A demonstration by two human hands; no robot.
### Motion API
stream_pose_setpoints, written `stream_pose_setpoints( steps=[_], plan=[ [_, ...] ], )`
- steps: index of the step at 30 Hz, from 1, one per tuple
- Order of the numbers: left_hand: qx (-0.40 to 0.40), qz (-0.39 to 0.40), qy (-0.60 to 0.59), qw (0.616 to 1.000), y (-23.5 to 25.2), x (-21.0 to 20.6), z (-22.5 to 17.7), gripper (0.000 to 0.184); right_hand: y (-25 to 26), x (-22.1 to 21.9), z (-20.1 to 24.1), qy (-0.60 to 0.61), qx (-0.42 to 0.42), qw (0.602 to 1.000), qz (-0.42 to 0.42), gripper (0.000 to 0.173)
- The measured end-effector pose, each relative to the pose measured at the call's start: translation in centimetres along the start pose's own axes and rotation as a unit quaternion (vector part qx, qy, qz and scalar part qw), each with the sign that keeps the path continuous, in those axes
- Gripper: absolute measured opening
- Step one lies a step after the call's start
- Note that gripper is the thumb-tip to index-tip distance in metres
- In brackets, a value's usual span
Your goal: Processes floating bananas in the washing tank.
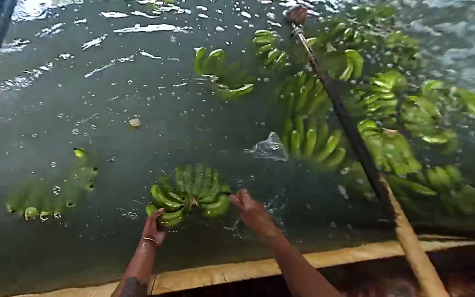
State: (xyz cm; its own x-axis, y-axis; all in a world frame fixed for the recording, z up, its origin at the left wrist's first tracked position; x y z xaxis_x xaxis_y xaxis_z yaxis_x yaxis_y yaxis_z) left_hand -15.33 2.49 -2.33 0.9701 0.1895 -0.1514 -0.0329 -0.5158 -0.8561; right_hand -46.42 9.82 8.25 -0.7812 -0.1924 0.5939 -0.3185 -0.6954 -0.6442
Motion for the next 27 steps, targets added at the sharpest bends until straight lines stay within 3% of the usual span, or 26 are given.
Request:
stream_pose_setpoints(
  steps=[2,4,12,15,17,18,19,20,21,23,25,27],
  plan=[
    [0.005,-0.032,-0.052,0.998,-2.1,-1.6,1.7,0.031,1.3,-2.4,1.7,0.073,0.004,0.997,-0.039,0.050],
    [-0.011,-0.053,-0.085,0.995,-3.7,-3.0,2.7,0.034,1.6,-4.5,2.7,0.091,-0.008,0.995,-0.039,0.047],
    [-0.037,-0.101,-0.154,0.982,-7.3,-7.9,5.0,0.054,2.0,-4.6,3.8,-0.021,-0.059,0.997,-0.042,0.046],
    [-0.064,-0.118,-0.160,0.978,-6.9,-9.0,5.5,0.066,2.3,-6.4,3.0,0.084,-0.079,0.993,-0.023,0.043],
    [-0.074,-0.108,-0.162,0.978,-5.8,-8.6,5.5,0.065,0.3,-8.0,2.1,0.313,-0.070,0.944,0.070,0.031],
    [-0.066,-0.094,-0.163,0.980,-5.4,-8.5,5.0,0.060,-1.3,-8.2,2.3,0.435,-0.071,0.886,0.143,0.025],
    [-0.053,-0.080,-0.166,0.981,-5.2,-8.5,4.5,0.054,-2.3,-7.8,2.7,0.511,-0.059,0.835,0.197,0.025],
    [-0.036,-0.073,-0.169,0.982,-5.3,-8.5,4.3,0.049,-2.5,-7.1,2.7,0.531,-0.038,0.826,0.185,0.025],
    [-0.018,-0.071,-0.169,0.983,-5.8,-8.4,4.1,0.046,-1.8,-6.2,2.2,0.492,-0.009,0.862,0.122,0.023],
    [0.006,-0.066,-0.173,0.983,-6.7,-9.4,3.2,0.043,1.1,-4.5,1.3,0.255,0.043,0.965,-0.043,0.031],
    [0.027,-0.058,-0.187,0.980,-7.8,-10.5,2.7,0.039,2.7,-4.4,1.8,0.074,0.047,0.989,-0.118,0.040],
    [0.046,-0.057,-0.202,0.977,-8.3,-10.9,3.0,0.037,3.3,-5.8,1.9,0.075,0.056,0.987,-0.129,0.041]
  ],
)
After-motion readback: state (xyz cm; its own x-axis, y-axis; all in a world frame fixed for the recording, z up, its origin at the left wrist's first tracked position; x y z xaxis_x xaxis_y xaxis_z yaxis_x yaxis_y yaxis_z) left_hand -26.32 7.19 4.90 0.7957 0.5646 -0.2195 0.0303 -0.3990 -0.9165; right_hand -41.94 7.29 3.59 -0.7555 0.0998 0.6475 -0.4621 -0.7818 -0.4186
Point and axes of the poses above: each hand's wrist, its own y-axis towards the middle knuckle, its own x-axis out of the back of the hand, z = x × y, the point moved 6 cm from there along y, towards the middle knuckle, and after that the axes turned 8 degrees about y, right-handed, at the moved point
